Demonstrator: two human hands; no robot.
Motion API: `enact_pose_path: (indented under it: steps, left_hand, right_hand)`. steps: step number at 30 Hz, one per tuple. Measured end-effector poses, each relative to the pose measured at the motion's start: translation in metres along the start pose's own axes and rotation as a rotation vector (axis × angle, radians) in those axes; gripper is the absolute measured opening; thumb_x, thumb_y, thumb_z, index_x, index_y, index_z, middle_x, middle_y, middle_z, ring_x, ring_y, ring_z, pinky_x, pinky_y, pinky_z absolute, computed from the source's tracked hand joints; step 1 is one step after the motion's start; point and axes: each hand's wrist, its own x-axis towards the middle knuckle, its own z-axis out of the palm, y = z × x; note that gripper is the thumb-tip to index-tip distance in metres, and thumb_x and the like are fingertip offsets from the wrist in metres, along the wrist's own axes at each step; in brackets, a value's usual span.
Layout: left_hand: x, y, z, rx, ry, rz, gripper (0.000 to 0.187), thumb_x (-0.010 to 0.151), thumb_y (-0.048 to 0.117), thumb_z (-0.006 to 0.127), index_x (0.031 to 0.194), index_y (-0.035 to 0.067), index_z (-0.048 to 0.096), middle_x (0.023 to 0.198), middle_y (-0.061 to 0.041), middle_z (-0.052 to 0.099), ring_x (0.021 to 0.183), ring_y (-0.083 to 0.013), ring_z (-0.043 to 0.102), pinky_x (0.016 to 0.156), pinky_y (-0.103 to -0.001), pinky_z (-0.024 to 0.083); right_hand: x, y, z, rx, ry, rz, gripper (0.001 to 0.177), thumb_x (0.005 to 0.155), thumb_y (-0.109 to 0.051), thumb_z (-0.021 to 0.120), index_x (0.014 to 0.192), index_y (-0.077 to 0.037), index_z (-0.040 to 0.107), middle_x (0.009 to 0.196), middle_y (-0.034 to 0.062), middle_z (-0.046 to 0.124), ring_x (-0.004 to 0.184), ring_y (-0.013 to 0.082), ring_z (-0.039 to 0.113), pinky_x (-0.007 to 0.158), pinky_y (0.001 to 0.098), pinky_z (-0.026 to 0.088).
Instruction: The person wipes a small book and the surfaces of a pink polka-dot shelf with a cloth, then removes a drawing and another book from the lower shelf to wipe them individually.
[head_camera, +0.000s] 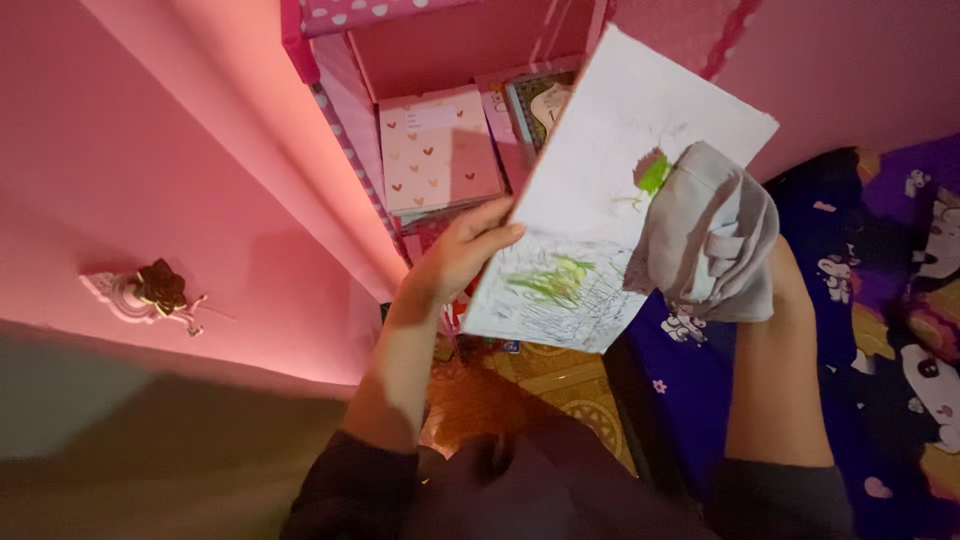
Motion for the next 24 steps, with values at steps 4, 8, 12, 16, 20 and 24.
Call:
enact_pose_path:
  steps: [4,8,12,16,20,24]
  left_hand:
    - [0.046,0.02,-0.005,-0.01,-0.073,0.024,0.049,0.104,0.021,0.063,0.147,-0.001,0.053,0.133,-0.008,0.066,0.121,-0.0152,0.06,0.106,-0.031,0.048]
    - [0.081,0.031,-0.003,-0.118,-0.039,-0.066,0.057,0.1,0.033,0.066,0.143,-0.002,0.056,0.126,-0.012,0.068,0.114,-0.0208,0.064,0.097,-0.037,0.055]
    - [0.098,0.028,0.002,-0.295,-0.075,-0.13,0.067,0.097,0.046,0.064,0.147,0.003,0.049,0.131,-0.011,0.064,0.117,-0.0198,0.062,0.098,-0.039,0.055]
    - [0.108,0.02,0.004,-0.342,-0.087,-0.072,0.07,0.1,0.047,0.064,0.149,0.001,0.047,0.135,-0.015,0.063,0.12,-0.0233,0.063,0.1,-0.041,0.055]
    - [0.111,0.017,0.02,-0.369,0.03,-0.071,0.073,0.101,0.05,0.06,0.154,0.002,0.045,0.143,-0.02,0.06,0.128,-0.0289,0.059,0.104,-0.044,0.053]
    - [0.107,0.033,0.059,0.027,0.029,0.023,0.075,0.108,0.05,0.046,0.168,0.013,0.02,0.173,-0.015,0.025,0.157,-0.0295,0.028,0.124,-0.042,0.026]
  right_hand:
    - [0.007,-0.005,0.03,-0.013,-0.053,-0.027,0.05,0.098,-0.017,0.066,0.146,-0.006,0.06,0.123,0.0127,0.069,0.097,0.0193,0.07,0.078,0.0298,0.06]
    - [0.007,-0.005,0.056,-0.04,-0.096,-0.048,0.05,0.098,-0.017,0.066,0.147,-0.007,0.06,0.123,0.0125,0.069,0.097,0.0191,0.07,0.077,0.0296,0.06]
    - [0.007,-0.013,0.067,-0.032,-0.06,-0.092,0.05,0.098,-0.017,0.066,0.147,-0.007,0.06,0.123,0.0124,0.069,0.097,0.0188,0.07,0.077,0.0293,0.06]
    - [0.0,-0.028,0.059,0.005,0.093,-0.197,0.051,0.098,-0.017,0.066,0.147,-0.007,0.06,0.123,0.0122,0.069,0.097,0.0186,0.07,0.077,0.0291,0.06]
    - [-0.027,-0.05,0.063,-0.083,0.371,-0.3,0.051,0.098,-0.017,0.066,0.148,-0.007,0.06,0.123,0.0121,0.069,0.097,0.0183,0.07,0.077,0.0289,0.06]
    - [-0.047,-0.063,0.097,-0.613,0.085,-0.169,0.059,0.092,-0.016,0.066,0.15,-0.01,0.056,0.126,0.0101,0.071,0.099,0.0162,0.073,0.08,0.0277,0.063]
